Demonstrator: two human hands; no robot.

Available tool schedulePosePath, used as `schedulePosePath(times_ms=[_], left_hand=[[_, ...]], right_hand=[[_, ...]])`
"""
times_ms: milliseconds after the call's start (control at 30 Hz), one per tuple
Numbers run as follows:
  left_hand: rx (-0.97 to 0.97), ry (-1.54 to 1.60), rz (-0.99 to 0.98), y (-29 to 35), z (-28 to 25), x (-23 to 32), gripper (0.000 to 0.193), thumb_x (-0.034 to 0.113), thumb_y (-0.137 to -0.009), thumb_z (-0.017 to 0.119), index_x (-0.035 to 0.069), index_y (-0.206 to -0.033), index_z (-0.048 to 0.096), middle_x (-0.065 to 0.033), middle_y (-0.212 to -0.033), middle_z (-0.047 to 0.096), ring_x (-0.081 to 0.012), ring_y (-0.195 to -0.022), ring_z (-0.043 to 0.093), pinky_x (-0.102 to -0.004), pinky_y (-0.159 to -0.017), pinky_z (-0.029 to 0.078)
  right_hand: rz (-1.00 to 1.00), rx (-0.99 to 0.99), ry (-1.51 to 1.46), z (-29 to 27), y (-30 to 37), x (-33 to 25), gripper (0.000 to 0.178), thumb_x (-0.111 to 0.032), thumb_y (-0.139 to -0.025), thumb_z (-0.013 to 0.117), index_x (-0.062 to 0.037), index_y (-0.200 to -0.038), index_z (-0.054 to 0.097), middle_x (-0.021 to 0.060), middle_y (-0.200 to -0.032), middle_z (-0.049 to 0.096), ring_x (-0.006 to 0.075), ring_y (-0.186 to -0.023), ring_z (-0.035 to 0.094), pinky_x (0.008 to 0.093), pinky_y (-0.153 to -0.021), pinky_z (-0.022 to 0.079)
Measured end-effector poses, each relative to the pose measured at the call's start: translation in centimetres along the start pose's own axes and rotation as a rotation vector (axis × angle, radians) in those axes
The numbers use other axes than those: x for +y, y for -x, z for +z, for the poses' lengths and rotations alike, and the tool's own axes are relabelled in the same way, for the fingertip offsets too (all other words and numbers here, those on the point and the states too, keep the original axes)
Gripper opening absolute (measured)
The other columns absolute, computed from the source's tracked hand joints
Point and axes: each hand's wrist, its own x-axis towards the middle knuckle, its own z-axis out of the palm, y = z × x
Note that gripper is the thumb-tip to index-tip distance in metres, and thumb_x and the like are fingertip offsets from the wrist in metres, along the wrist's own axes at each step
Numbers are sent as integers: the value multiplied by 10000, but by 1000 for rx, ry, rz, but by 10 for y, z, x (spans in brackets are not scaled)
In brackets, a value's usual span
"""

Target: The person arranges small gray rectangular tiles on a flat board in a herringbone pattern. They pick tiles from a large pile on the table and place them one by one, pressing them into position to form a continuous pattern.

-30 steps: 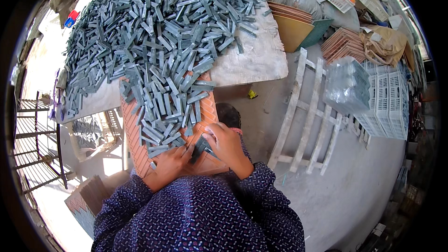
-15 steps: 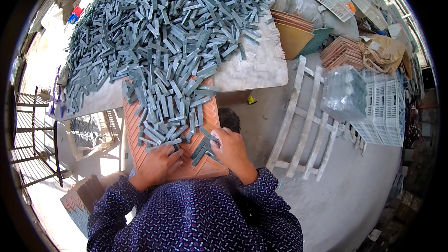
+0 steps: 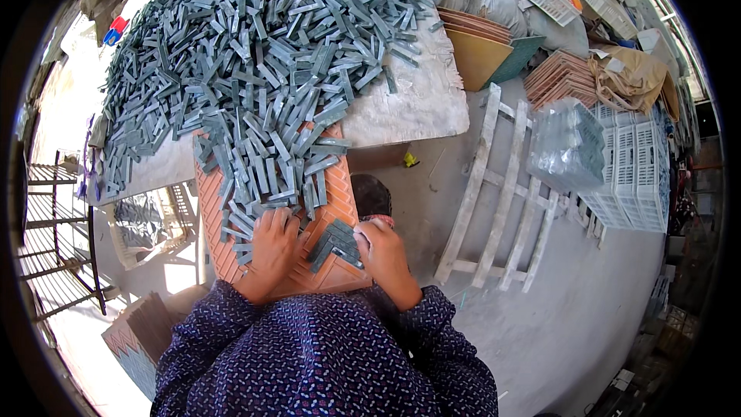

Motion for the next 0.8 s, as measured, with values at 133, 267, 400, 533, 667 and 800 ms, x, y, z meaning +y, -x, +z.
schedulePosePath(times_ms=[133, 267, 400, 533, 667, 800], left_hand=[[25, 37, 48, 1, -6, -6, 249, 173, -725, 687, 32, -896, 574, -122, -1021, 515, -288, -905, 496, -406, -746, 416], [-14, 81, 111, 7, -17, -11, 211, 158, -726, 686, 41, -858, 572, -142, -1009, 526, -298, -881, 501, -408, -744, 429], [-10, 120, 130, 12, -26, -15, 185, 140, -714, 685, 49, -830, 574, -134, -1004, 541, -305, -885, 515, -402, -746, 435], [5, 99, 159, 22, -26, -25, 155, 146, -734, 668, 61, -820, 570, -117, -973, 548, -291, -889, 531, -392, -748, 438], [51, 158, 122, 31, -35, -36, 172, 87, -712, 689, 48, -831, 571, -120, -966, 549, -304, -909, 541, -407, -766, 443], [80, 205, 100, 25, -43, -30, 211, 94, -719, 691, 27, -886, 580, -115, -941, 562, -297, -878, 549, -401, -760, 450]], right_hand=[[19, -12, -25, 6, -10, -6, 120, -27, -761, 665, -35, -872, 622, 138, -845, 618, 333, -760, 614, 378, -656, 497], [31, -46, -5, 19, -20, -8, 91, -24, -756, 671, -40, -835, 630, 136, -807, 621, 318, -722, 621, 364, -621, 493], [-36, -87, -34, 22, -35, -6, 123, -52, -761, 690, -49, -864, 622, 137, -783, 618, 314, -675, 618, 358, -587, 492], [10, -39, -108, 22, -62, -23, 296, -106, -726, 746, -29, -935, 551, 153, -773, 599, 340, -677, 611, 400, -575, 484], [-21, -97, -145, 40, -79, -11, 386, -112, -713, 786, -13, -985, 530, 114, -692, 607, 221, -595, 605, 298, -568, 485], [163, -166, -271, 36, -85, -5, 386, -108, -700, 769, -32, -986, 522, 126, -710, 626, 262, -636, 625, 344, -584, 487]])
